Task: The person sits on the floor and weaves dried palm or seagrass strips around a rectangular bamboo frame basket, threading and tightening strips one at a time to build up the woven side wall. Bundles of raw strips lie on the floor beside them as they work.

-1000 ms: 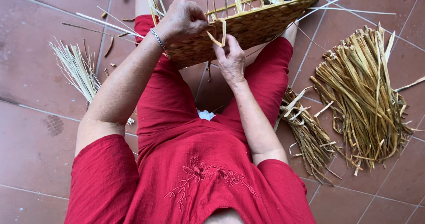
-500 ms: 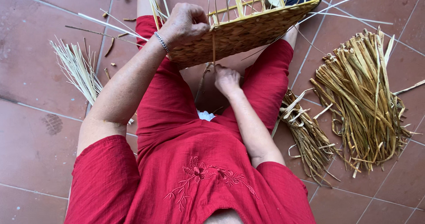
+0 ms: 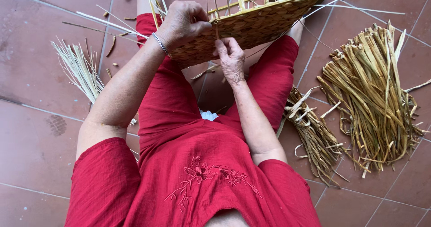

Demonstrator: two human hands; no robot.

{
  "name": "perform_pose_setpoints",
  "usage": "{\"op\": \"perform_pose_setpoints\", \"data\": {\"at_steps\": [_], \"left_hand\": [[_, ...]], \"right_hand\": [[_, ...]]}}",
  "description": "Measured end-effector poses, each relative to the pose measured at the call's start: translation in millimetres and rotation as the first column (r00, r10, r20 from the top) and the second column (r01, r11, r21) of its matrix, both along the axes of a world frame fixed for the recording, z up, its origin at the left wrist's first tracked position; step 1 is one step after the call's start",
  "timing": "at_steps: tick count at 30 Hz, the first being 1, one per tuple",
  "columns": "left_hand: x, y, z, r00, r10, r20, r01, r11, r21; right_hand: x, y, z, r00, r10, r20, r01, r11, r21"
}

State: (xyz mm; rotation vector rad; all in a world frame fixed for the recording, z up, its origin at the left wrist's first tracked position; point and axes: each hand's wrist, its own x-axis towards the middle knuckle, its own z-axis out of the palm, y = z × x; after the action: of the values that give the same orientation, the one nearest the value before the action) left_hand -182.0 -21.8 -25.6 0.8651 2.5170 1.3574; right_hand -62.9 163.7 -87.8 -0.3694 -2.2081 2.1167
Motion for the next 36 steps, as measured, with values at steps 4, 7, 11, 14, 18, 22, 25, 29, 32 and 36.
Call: {"op": "perform_pose_setpoints", "data": {"at_steps": [4, 7, 11, 14, 18, 22, 25, 29, 32, 36], "left_hand": [[5, 2, 3, 1.0, -0.007, 0.001, 0.007, 1.0, -0.002], [5, 5, 5, 0.995, -0.042, -0.088, 0.042, 0.999, -0.007], [5, 7, 4, 0.981, -0.044, -0.188, 0.046, 0.999, 0.004], [7, 11, 1, 0.973, -0.024, -0.23, 0.022, 1.0, -0.013], [8, 19, -3, 0.994, 0.094, -0.061, -0.097, 0.994, -0.053], [0, 18, -4, 0.989, 0.141, 0.041, -0.138, 0.989, -0.056], [-6, 11, -5, 0.937, 0.07, 0.342, -0.107, 0.99, 0.09], [-14, 4, -8, 0.927, -0.02, 0.375, -0.112, 0.939, 0.324], [-21, 3, -12, 0.958, 0.159, -0.239, -0.117, 0.977, 0.18], [-35, 10, -14, 0.969, 0.067, 0.239, -0.173, 0.873, 0.456]], "right_hand": [[-6, 20, 2, 0.996, -0.084, -0.03, 0.089, 0.947, 0.308], [-14, 32, 4, 0.986, -0.076, -0.15, 0.14, 0.869, 0.475], [-13, 28, 3, 0.977, -0.008, -0.214, 0.116, 0.861, 0.496], [2, 26, 2, 0.994, -0.002, -0.107, 0.054, 0.872, 0.487], [23, 42, 20, 0.993, 0.067, -0.096, -0.031, 0.94, 0.339], [47, 82, 66, 0.996, 0.077, 0.044, -0.081, 0.993, 0.086], [93, 124, 116, 0.996, 0.074, 0.054, -0.065, 0.987, -0.146], [148, 168, 162, 0.981, 0.159, -0.114, -0.188, 0.93, -0.315], [169, 181, 162, 0.903, 0.125, -0.412, -0.337, 0.802, -0.494], [171, 196, 143, 0.677, 0.079, -0.732, -0.686, 0.43, -0.588]]}}
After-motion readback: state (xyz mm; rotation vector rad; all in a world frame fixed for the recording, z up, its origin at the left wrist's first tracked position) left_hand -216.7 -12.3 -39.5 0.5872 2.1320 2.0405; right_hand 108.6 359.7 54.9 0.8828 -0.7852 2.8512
